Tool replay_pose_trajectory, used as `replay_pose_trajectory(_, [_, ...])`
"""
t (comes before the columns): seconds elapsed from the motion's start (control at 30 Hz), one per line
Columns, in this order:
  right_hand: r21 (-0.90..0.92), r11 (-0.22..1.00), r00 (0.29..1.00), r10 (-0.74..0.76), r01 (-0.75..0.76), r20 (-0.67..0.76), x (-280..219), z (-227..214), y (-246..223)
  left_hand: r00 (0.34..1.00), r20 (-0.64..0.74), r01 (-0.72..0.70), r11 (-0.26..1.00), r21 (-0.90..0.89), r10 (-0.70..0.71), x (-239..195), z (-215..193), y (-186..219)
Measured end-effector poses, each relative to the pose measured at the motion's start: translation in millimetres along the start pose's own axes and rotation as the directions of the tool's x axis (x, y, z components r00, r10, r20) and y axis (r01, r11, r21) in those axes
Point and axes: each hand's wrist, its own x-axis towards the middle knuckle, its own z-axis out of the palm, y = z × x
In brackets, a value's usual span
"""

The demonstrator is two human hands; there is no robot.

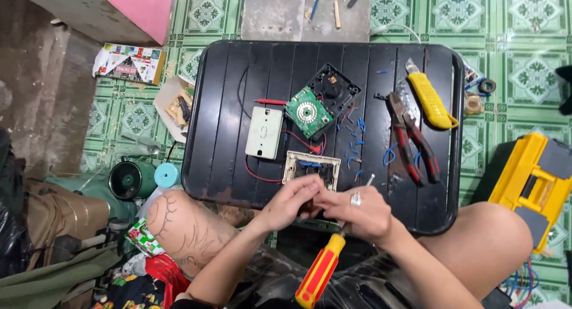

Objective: The person sits on the floor and works on a small white electrical component, likely a switch or socket. They use a screwdriver to tighten screws on the component and manipulate blue wires with their hands. The workspace is a black plastic surface with various tools and electronic parts scattered around.

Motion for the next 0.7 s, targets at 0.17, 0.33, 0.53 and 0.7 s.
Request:
replay_pose_trajectory(0.17, [-0.012,0.998,0.985,-0.058,0.06,0.16,1.3,-9.9,1.3,0.99,-0.01,0.14,0.986,0.09,-0.14,-2.5,2.8,12.9])
replay_pose_trajectory(0.33, [-0.003,1.0,0.962,-0.025,0.027,0.27,2.8,-15.0,0.3,0.994,-0.097,0.063,0.97,0.234,-0.041,-4.1,13.4,43.3])
replay_pose_trajectory(0.53, [0.001,1.0,0.943,-0.027,0.028,0.333,10.9,-19.0,0.8,0.998,-0.045,0.043,0.999,0.03,-0.042,-7.6,9.0,37.9])
replay_pose_trajectory(0.7, [-0.043,0.998,0.976,0.043,-0.035,0.211,8.8,-18.7,7.0,0.993,-0.119,0.011,1.0,0.02,-0.008,-5.8,7.7,36.5])
